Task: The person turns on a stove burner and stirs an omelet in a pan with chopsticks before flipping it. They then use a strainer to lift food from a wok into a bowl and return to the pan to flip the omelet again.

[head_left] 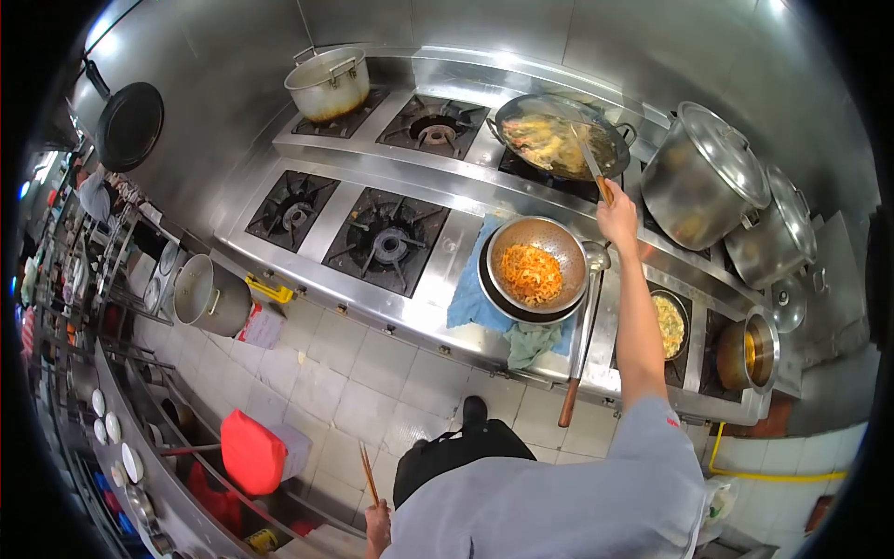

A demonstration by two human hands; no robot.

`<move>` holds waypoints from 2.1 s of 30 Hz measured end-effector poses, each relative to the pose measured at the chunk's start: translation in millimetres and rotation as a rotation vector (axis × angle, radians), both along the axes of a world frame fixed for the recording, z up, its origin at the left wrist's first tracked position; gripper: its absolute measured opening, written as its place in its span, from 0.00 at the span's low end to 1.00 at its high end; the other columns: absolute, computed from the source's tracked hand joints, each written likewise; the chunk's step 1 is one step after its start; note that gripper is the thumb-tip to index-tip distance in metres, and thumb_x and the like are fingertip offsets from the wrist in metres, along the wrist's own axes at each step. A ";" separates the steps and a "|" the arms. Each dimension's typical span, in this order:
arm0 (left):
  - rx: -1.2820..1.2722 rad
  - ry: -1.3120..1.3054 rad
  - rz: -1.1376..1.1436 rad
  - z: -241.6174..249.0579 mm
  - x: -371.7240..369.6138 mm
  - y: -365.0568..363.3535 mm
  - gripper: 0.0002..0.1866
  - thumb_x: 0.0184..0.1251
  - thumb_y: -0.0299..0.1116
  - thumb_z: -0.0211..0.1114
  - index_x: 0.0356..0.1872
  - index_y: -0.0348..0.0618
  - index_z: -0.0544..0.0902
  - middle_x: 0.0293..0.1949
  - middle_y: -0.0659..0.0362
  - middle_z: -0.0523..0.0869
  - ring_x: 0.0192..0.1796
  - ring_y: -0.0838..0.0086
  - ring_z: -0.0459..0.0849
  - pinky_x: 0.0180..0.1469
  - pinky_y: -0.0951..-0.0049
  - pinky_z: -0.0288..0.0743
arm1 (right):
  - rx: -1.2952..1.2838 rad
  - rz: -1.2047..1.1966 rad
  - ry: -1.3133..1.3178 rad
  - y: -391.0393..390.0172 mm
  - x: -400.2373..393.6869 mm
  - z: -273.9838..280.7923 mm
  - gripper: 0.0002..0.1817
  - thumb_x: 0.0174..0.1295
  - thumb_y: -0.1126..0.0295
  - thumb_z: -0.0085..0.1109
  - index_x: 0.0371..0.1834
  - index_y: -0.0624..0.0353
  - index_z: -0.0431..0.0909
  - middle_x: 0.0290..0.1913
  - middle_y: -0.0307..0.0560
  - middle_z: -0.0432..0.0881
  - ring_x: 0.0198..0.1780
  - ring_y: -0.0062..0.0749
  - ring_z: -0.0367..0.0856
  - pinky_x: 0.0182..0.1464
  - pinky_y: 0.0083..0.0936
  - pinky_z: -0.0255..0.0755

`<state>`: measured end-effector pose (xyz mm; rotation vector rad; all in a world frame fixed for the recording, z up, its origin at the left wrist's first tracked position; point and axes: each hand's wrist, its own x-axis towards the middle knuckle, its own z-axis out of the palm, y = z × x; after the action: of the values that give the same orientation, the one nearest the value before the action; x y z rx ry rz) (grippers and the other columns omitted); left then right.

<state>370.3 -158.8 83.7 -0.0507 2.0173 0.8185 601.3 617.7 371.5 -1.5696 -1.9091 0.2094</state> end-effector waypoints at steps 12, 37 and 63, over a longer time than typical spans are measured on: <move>0.010 0.118 -0.001 4.6 -100.1 64.8 0.22 0.67 0.48 0.60 0.22 0.39 0.75 0.12 0.64 0.70 0.12 0.78 0.68 0.13 0.74 0.63 | -0.712 0.340 1.576 -11.7 -97.8 -63.3 0.06 0.71 0.69 0.44 0.46 0.57 0.67 0.30 0.40 0.72 0.22 0.17 0.66 0.18 0.15 0.59; -0.131 -0.009 -0.074 -3.5 -95.2 -135.9 0.23 0.68 0.49 0.60 0.18 0.42 0.73 0.10 0.63 0.68 0.10 0.78 0.67 0.10 0.74 0.60 | -1.082 -0.460 1.275 -307.7 -43.2 -432.5 0.18 0.56 0.67 0.62 0.49 0.57 0.72 0.41 0.44 0.78 0.42 0.36 0.78 0.50 0.38 0.77; -0.103 -0.038 -0.143 -52.4 -97.6 -158.2 0.17 0.65 0.41 0.59 0.23 0.38 0.76 0.12 0.63 0.70 0.11 0.77 0.68 0.12 0.72 0.62 | -1.389 -0.366 1.066 -601.6 102.5 -410.0 0.13 0.60 0.67 0.63 0.45 0.60 0.75 0.32 0.45 0.79 0.31 0.30 0.80 0.32 0.29 0.79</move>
<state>272.7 -316.9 31.3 0.0190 2.0009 0.6189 703.8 16.1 -38.5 -1.8261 -0.4520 2.0138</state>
